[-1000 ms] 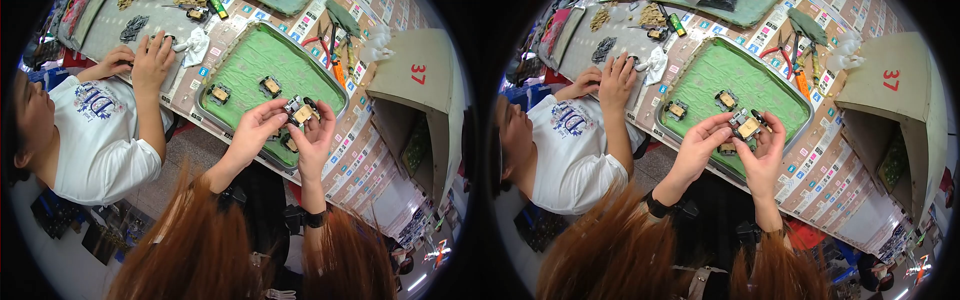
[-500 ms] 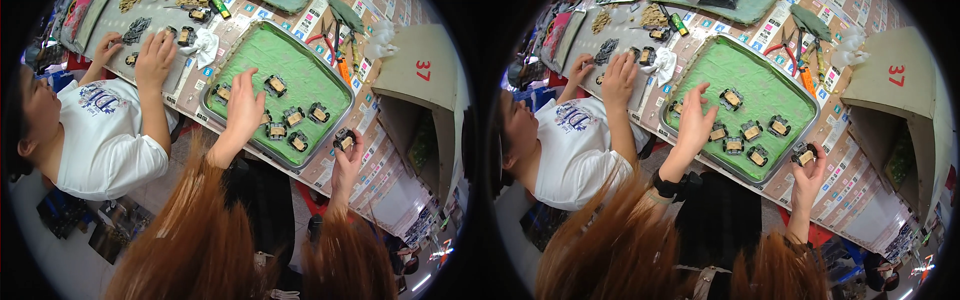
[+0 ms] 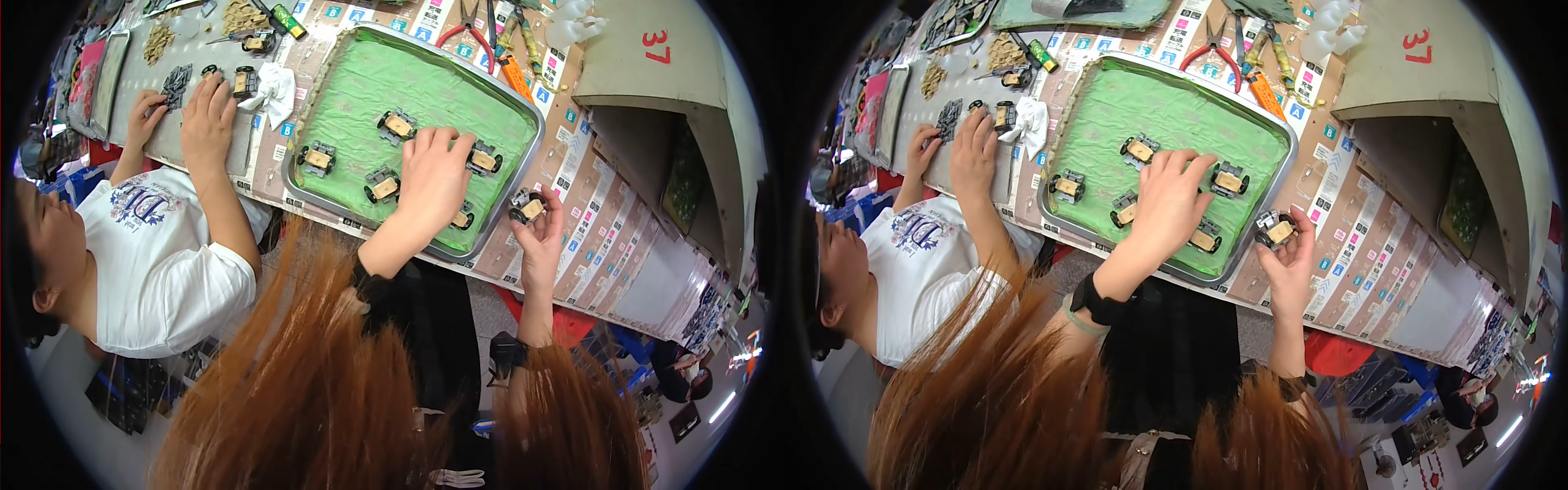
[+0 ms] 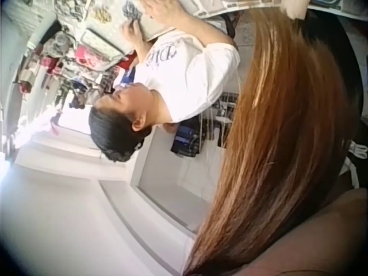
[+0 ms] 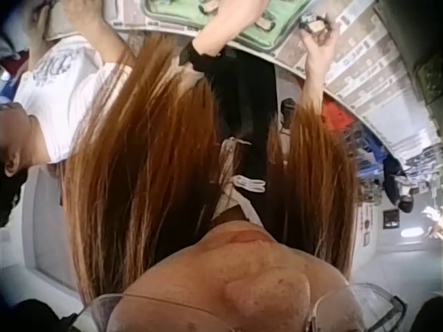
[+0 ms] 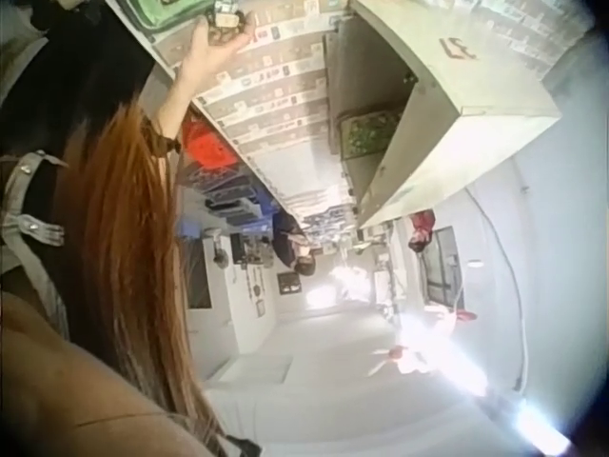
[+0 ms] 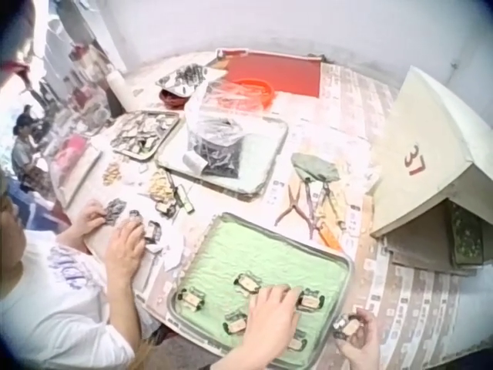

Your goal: Assembling small electronic components and placing them on a tray.

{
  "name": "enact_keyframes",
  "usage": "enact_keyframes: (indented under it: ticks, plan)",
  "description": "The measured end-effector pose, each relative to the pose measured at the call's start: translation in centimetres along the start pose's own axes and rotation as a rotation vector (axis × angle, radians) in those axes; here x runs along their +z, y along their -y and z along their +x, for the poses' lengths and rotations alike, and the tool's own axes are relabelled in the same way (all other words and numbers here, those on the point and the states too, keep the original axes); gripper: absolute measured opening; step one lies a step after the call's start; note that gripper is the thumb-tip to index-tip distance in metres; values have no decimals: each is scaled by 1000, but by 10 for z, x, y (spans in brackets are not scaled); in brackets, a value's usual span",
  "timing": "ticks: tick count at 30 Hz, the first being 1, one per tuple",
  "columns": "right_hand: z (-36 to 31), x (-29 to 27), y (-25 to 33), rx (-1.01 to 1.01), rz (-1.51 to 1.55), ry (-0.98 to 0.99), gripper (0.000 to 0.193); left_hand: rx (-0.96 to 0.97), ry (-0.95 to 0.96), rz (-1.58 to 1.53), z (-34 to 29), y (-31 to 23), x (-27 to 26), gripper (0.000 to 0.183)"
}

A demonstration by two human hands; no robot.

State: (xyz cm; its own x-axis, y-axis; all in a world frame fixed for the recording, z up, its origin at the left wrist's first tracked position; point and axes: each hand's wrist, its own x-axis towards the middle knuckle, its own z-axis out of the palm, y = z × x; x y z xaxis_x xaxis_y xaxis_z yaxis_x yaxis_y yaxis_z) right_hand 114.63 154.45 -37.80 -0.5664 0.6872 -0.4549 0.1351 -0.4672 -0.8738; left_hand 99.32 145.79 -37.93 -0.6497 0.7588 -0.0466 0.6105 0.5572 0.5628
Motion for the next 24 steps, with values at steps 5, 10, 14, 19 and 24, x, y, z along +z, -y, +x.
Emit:
enact_keyframes:
  ticks: [5, 10, 14, 19, 24]
  plan:
    - [2, -1, 2, -9, -113, 25, 57, 31, 72, 98, 15, 4, 11, 34]
    - [6, -6, 2, 2, 29, 43, 57, 23, 29, 63, 17, 3, 12, 30]
    - [8, 3, 7, 46, 270, 91, 56, 12, -47, -38, 14, 5, 3, 29]
    - [12, 9, 7, 91, 515, 134, 47, -75, -42, -212, 11, 3, -2, 29]
    - [22, 28, 2, 224, 502, 124, 12, -428, -23, -631, 2, -3, -37, 26]
